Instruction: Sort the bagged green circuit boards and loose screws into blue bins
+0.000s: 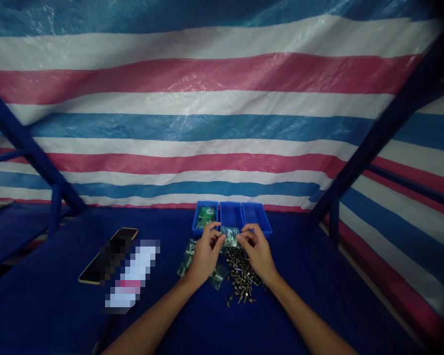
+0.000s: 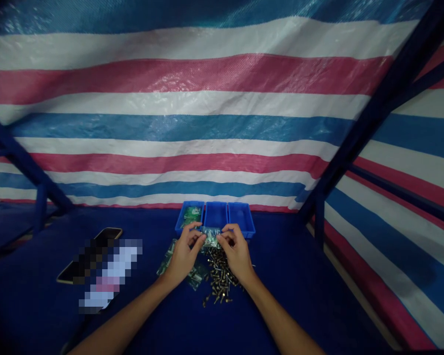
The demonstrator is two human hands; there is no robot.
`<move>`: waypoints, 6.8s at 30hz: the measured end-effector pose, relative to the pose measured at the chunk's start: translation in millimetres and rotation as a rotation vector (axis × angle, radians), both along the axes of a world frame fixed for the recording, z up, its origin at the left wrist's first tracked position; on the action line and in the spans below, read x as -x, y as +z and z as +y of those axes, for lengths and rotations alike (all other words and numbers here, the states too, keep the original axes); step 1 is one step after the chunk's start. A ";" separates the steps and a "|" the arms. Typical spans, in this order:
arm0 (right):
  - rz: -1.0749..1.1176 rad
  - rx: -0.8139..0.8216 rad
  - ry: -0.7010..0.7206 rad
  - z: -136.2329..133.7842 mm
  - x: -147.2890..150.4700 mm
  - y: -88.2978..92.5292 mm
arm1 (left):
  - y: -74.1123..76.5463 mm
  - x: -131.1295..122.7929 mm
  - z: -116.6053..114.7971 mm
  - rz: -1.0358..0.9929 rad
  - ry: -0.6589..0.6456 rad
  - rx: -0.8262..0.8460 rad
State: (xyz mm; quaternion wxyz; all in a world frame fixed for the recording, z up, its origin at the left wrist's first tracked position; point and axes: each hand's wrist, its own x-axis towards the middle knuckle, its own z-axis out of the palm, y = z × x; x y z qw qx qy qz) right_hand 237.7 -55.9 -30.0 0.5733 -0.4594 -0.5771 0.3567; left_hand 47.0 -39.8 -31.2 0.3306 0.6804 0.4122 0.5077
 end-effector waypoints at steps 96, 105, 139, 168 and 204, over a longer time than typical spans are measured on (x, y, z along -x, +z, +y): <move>-0.908 -0.237 0.351 -24.4 5.4 16.4 | 15.1 38.3 23.8 0.667 0.182 -0.492; -0.753 -0.303 0.266 -18.9 1.9 15.8 | 17.0 38.9 20.9 0.600 0.172 -0.485; -0.071 -0.005 0.075 -5.2 3.7 1.0 | 0.8 1.7 4.2 0.034 -0.202 0.174; -0.016 -0.007 0.132 -5.0 1.5 -1.9 | 4.1 -2.0 -1.1 0.089 -0.178 0.128; -0.028 0.047 0.061 -0.9 -1.9 3.6 | 4.0 2.6 1.4 0.069 -0.083 0.065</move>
